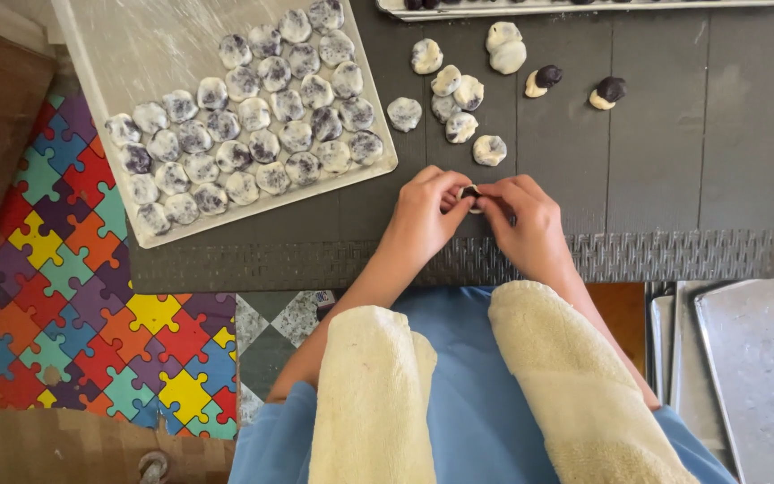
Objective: Wrapping small pieces of dough around dark filling and arranging them on a tray.
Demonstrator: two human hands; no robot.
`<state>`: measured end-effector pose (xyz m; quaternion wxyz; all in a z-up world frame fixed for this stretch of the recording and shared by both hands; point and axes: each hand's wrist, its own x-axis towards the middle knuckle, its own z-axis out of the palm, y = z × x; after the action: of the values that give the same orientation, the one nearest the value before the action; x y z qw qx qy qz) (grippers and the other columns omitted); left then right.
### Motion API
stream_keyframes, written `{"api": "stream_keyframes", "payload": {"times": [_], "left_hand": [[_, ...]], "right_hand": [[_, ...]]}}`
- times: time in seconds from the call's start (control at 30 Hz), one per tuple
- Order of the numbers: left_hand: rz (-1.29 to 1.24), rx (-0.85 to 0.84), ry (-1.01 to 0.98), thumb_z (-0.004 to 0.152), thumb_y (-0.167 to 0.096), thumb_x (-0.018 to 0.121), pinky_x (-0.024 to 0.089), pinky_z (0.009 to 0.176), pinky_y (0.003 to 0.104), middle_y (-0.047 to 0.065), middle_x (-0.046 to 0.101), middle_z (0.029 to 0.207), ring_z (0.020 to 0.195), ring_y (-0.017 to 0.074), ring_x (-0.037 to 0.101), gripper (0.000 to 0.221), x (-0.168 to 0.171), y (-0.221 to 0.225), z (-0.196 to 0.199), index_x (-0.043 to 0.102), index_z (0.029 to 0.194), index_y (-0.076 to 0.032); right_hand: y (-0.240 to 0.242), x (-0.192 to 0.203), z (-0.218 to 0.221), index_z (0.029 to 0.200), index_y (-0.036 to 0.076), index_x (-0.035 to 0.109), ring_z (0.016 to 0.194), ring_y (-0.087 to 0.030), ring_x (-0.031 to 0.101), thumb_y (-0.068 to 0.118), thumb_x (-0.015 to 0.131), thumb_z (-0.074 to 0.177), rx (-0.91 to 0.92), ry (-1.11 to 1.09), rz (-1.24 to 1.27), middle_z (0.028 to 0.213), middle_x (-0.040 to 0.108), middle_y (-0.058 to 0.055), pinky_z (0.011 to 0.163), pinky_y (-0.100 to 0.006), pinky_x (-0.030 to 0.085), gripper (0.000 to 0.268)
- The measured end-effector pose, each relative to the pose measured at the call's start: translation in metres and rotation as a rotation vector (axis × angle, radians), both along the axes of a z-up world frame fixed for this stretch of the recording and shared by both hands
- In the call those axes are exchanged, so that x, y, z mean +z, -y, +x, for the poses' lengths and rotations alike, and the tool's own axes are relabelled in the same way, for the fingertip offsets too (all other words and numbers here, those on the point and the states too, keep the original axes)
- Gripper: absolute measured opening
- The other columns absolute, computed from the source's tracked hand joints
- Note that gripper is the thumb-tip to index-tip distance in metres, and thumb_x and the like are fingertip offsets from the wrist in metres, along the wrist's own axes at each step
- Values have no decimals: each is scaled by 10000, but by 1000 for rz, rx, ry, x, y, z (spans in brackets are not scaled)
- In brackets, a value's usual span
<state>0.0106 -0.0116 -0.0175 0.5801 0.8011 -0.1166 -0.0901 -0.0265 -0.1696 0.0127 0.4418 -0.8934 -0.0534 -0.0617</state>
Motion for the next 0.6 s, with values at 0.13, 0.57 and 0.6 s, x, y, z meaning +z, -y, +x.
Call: {"api": "stream_keyframes", "payload": {"times": [0.13, 0.57, 0.6], "left_hand": [[83, -20, 78, 702, -32, 748, 589, 552, 245, 88, 561, 748, 658, 216, 675, 225, 1, -3, 9, 661, 906, -70], [-132, 61, -100, 752, -27, 731, 600, 599, 253, 101, 548, 804, 683, 225, 688, 222, 6, -4, -5, 650, 957, -51], [-132, 62, -97, 752, -27, 731, 600, 599, 253, 101, 548, 804, 683, 225, 688, 222, 6, -4, -3, 650, 957, -51]], "right_hand": [[-10, 6, -9, 1035, 34, 668, 808, -274, 645, 31, 714, 815, 67, 131, -102, 943, 584, -95, 685, -333, 552, 225], [2, 1, -1, 1025, 13, 675, 653, -206, 623, -24, 705, 814, 73, 43, 11, 753, 599, -70, 541, -279, 507, 216], [0, 1, -2, 1025, 13, 675, 653, -206, 623, -24, 705, 814, 74, 46, 12, 753, 599, -70, 541, -279, 507, 216]]}}
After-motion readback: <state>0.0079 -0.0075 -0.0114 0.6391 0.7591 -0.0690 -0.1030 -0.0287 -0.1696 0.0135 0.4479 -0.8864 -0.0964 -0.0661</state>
